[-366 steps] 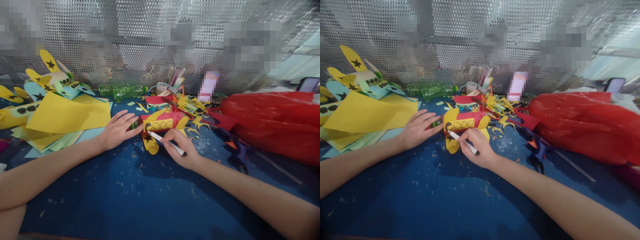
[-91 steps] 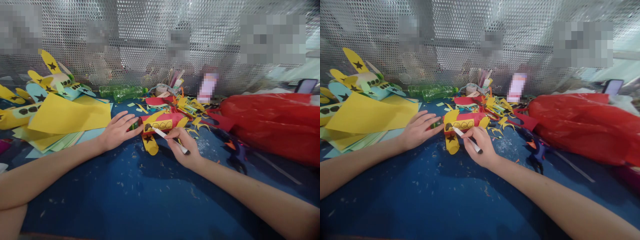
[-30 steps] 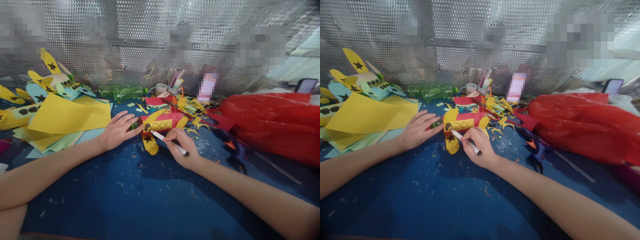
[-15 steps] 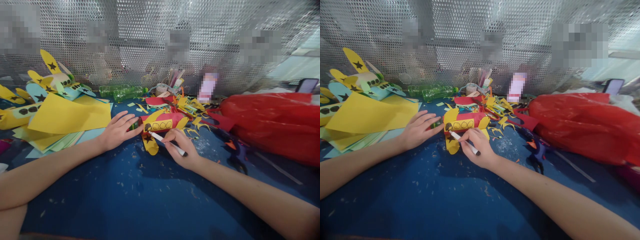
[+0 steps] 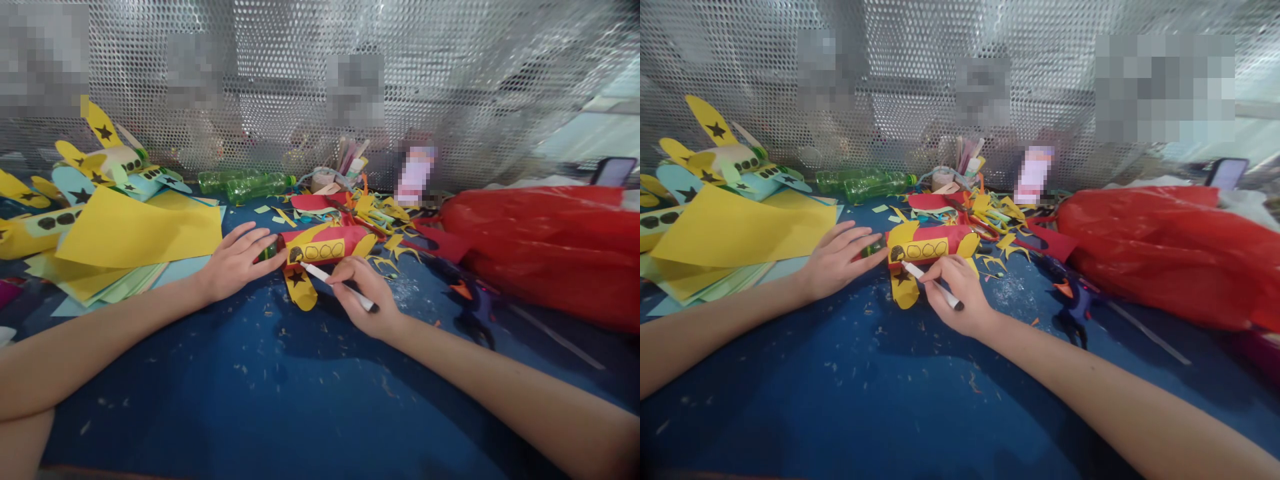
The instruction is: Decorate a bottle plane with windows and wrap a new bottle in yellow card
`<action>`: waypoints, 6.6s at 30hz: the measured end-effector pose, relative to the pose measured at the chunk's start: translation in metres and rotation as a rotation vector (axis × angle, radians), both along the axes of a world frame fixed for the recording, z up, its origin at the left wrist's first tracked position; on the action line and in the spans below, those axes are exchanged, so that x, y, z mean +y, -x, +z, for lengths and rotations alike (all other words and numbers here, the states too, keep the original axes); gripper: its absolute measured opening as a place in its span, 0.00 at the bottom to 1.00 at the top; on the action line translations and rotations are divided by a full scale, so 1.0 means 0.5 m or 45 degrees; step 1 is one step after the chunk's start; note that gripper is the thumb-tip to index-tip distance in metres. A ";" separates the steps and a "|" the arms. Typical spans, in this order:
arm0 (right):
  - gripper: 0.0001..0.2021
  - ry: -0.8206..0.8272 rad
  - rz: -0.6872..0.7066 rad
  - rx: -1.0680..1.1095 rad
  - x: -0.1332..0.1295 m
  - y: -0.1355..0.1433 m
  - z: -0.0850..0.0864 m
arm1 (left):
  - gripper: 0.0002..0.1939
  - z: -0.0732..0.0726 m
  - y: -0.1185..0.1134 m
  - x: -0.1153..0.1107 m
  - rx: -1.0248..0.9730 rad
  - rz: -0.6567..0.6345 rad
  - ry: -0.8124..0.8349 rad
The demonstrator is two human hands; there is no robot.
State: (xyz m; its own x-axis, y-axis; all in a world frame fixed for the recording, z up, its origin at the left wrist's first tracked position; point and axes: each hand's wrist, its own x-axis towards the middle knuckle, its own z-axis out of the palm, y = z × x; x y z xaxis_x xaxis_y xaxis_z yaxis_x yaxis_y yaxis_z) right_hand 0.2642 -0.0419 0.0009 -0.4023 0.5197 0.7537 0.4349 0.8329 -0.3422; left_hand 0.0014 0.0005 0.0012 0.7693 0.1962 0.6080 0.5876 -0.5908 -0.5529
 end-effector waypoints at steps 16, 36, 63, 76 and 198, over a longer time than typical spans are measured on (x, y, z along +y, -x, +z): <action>0.08 -0.004 -0.061 0.046 0.003 -0.006 -0.011 | 0.19 0.001 -0.002 -0.001 -0.006 -0.020 0.024; 0.08 -0.001 -0.037 0.056 -0.001 -0.004 -0.006 | 0.18 0.005 -0.002 -0.003 0.001 -0.015 0.013; 0.07 0.033 -0.014 -0.001 0.000 0.000 -0.002 | 0.20 -0.003 0.000 0.000 -0.017 -0.015 0.079; 0.07 0.029 -0.020 0.007 -0.001 0.002 0.000 | 0.19 0.001 -0.001 -0.002 -0.013 -0.008 0.043; 0.07 0.022 -0.069 0.060 -0.001 -0.002 -0.005 | 0.20 -0.002 0.000 -0.001 -0.021 -0.008 0.054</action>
